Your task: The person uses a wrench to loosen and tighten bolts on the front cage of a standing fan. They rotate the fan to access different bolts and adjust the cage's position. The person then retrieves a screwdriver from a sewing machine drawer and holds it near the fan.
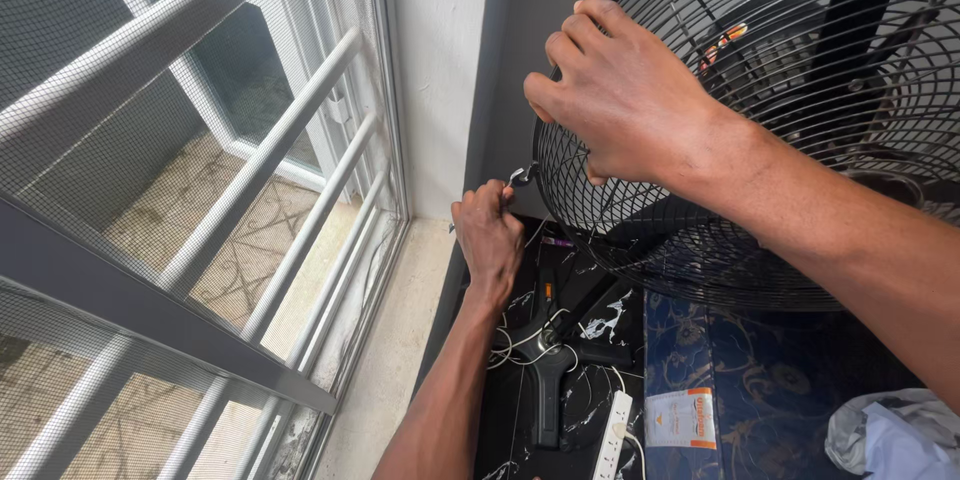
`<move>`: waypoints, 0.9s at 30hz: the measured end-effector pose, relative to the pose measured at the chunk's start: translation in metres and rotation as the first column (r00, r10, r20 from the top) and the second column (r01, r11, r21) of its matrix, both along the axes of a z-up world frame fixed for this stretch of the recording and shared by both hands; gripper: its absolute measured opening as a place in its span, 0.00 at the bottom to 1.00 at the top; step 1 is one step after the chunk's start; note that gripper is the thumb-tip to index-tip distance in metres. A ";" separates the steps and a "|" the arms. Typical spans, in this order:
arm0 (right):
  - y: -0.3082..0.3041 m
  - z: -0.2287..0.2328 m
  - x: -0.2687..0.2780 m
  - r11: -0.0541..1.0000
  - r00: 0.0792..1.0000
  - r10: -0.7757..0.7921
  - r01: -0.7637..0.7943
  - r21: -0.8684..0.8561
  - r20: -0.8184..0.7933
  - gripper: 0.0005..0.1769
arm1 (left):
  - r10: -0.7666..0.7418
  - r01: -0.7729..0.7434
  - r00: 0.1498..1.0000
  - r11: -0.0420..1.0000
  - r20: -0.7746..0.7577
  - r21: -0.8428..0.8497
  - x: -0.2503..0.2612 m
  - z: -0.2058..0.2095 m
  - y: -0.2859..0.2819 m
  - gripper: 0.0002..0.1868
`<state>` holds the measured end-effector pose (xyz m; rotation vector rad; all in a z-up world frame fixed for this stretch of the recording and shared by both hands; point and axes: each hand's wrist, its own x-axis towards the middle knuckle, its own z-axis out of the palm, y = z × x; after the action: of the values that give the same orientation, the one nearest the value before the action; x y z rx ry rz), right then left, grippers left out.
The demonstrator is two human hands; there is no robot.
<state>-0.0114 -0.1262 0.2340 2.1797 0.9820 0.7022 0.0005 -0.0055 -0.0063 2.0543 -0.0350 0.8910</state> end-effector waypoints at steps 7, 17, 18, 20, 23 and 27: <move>0.001 -0.001 -0.001 1.000 1.000 0.001 -0.001 -0.008 0.028 0.44 | 0.016 -0.020 0.999 0.996 -0.041 -0.089 -0.008 0.002 -0.010 0.10; 0.000 0.000 0.001 1.000 1.000 -0.001 0.001 -0.003 0.022 0.44 | 0.096 -0.102 0.993 0.990 -0.064 -0.102 -0.009 0.007 -0.017 0.09; 0.001 0.000 0.002 1.000 1.000 -0.001 0.001 -0.004 0.021 0.43 | 0.099 -0.109 0.990 0.988 -0.095 -0.108 -0.009 0.008 -0.018 0.09; -0.001 0.000 0.000 1.000 1.000 -0.003 0.003 -0.009 0.015 0.43 | 0.107 -0.122 0.988 0.985 -0.115 -0.125 -0.013 0.007 -0.025 0.11; 0.000 0.000 0.001 1.000 1.000 0.000 0.000 -0.007 0.023 0.42 | 0.119 -0.131 0.989 0.979 -0.086 -0.157 -0.017 0.007 -0.032 0.12; -0.002 -0.002 0.003 1.000 0.999 0.011 -0.011 0.001 0.035 0.42 | 0.058 -0.055 0.998 0.991 0.021 -0.121 -0.014 0.002 -0.024 0.13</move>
<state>-0.0089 -0.1279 0.2317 2.1573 0.9765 0.7437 -0.0135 -0.0296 -0.0046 1.9406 0.0630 0.9303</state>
